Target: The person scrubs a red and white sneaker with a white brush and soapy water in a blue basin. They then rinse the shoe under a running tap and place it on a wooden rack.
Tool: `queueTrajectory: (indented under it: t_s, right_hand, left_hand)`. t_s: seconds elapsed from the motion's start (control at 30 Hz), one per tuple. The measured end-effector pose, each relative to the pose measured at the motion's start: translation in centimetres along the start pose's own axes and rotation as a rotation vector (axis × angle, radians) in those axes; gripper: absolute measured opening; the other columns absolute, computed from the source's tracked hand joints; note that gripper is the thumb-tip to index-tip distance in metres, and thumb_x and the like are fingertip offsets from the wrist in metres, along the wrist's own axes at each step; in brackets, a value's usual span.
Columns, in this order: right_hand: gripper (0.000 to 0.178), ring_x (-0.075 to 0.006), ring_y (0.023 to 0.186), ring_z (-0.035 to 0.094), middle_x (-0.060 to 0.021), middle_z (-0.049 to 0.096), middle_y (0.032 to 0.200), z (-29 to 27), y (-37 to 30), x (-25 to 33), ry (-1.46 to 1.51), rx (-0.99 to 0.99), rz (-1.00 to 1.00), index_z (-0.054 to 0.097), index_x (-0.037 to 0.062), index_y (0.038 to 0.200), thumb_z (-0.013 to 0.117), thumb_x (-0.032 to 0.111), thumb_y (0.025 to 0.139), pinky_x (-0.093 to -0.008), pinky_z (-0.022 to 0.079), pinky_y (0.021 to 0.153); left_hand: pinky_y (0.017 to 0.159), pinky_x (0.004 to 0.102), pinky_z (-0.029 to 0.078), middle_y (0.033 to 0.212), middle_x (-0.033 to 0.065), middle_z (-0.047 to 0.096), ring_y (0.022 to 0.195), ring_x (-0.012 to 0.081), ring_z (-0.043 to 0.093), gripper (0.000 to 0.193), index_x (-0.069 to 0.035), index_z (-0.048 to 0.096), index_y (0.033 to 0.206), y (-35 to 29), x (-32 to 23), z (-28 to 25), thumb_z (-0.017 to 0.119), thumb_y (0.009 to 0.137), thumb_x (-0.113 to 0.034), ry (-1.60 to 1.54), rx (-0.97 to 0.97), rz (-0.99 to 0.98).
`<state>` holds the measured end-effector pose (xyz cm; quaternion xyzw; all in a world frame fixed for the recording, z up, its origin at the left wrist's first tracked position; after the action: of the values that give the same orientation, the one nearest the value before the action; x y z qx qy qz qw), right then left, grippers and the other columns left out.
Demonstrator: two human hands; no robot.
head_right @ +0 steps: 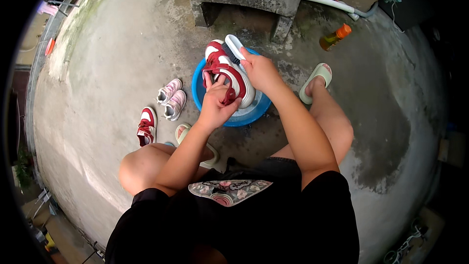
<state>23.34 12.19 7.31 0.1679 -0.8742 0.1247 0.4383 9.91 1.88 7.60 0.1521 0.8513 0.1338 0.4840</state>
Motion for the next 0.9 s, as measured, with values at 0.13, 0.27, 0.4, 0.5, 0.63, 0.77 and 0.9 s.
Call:
queueTrajectory:
  t_s: [0.13,0.27,0.4,0.5,0.63,0.77,0.9]
  right_hand:
    - [0.041,-0.0130,0.075,0.057,-0.0184,0.064,0.084,0.2,-6.4,1.0,0.120,0.017,-0.023,0.049,0.0108,0.135,0.053,0.019,0.095,-0.0280,0.046,0.073]
    - [0.040,-0.0139,0.068,0.055,-0.0186,0.064,0.081,0.2,-1.6,-1.1,-0.019,-0.023,0.042,0.050,0.0090,0.133,0.053,0.018,0.094,-0.0298,0.046,0.068]
    - [0.040,-0.0112,0.067,0.050,-0.0148,0.065,0.080,-0.3,1.4,-2.0,0.022,-0.060,0.045,0.049,0.0072,0.133,0.053,0.018,0.094,-0.0296,0.046,0.068]
    - [0.040,-0.0079,0.068,0.047,-0.0063,0.062,0.078,0.0,-4.3,0.2,0.134,0.071,0.063,0.051,0.0068,0.132,0.053,0.019,0.095,-0.0269,0.044,0.068]
    - [0.040,-0.0069,0.071,0.049,-0.0014,0.057,0.076,0.0,-4.4,-1.5,0.096,0.034,0.051,0.051,0.0080,0.133,0.054,0.020,0.095,-0.0233,0.043,0.072]
    - [0.062,-0.0057,0.053,0.045,0.0024,0.055,0.068,-1.5,0.9,-4.9,0.305,-0.228,0.099,0.040,0.0083,0.141,0.064,0.033,0.089,-0.0243,0.038,0.048]
    - [0.088,-0.0019,0.046,0.038,0.0058,0.053,0.070,-4.8,0.2,-2.9,0.678,-0.141,0.372,0.020,0.0137,0.149,0.074,0.027,0.082,-0.0190,0.024,0.037]
  left_hand:
    - [0.109,0.0609,-0.006,0.084,0.0074,0.068,0.121,0.0362,0.050,0.007,-0.007,0.066,0.072,0.1,1.6,-2.9,0.068,0.066,-0.004,0.063,0.014,-0.082]
    - [0.110,0.0622,-0.003,0.070,0.0047,0.059,0.109,0.0322,0.053,0.010,-0.006,0.058,0.065,-0.6,-0.4,0.7,0.068,0.067,-0.005,-0.062,0.085,0.006]
    - [0.110,0.0628,-0.003,0.065,0.0034,0.052,0.103,0.0295,0.054,0.014,-0.007,0.055,0.063,-0.2,-2.1,0.9,0.068,0.069,-0.005,-0.095,0.106,0.085]
    - [0.110,0.0616,-0.004,0.071,0.0061,0.061,0.119,0.0350,0.051,0.009,-0.006,0.061,0.067,0.0,0.9,-2.1,0.070,0.067,-0.005,0.030,-0.036,-0.026]
    - [0.110,0.0643,0.006,0.076,0.0076,0.062,0.118,0.0356,0.050,0.011,-0.005,0.058,0.065,-0.5,-0.4,-0.1,0.069,0.063,-0.004,0.066,0.114,0.069]
    - [0.112,0.0555,0.018,0.089,0.0071,0.066,0.118,0.0311,0.051,0.015,-0.006,0.063,0.073,-1.4,-2.5,2.1,0.069,0.060,-0.003,0.022,0.299,0.227]
    - [0.103,0.0415,0.034,0.108,0.0027,0.066,0.118,0.0253,0.051,0.020,-0.008,0.066,0.075,-1.7,-3.8,2.7,0.069,0.056,-0.010,0.266,0.457,0.412]
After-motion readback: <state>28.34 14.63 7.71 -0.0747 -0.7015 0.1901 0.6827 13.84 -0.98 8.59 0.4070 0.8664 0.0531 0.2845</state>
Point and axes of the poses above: each hand's wrist, its own y-axis towards the middle knuckle, its own z-axis out of the palm, x = y × z, the point moved 4 cm from there along y, towards the middle knuckle
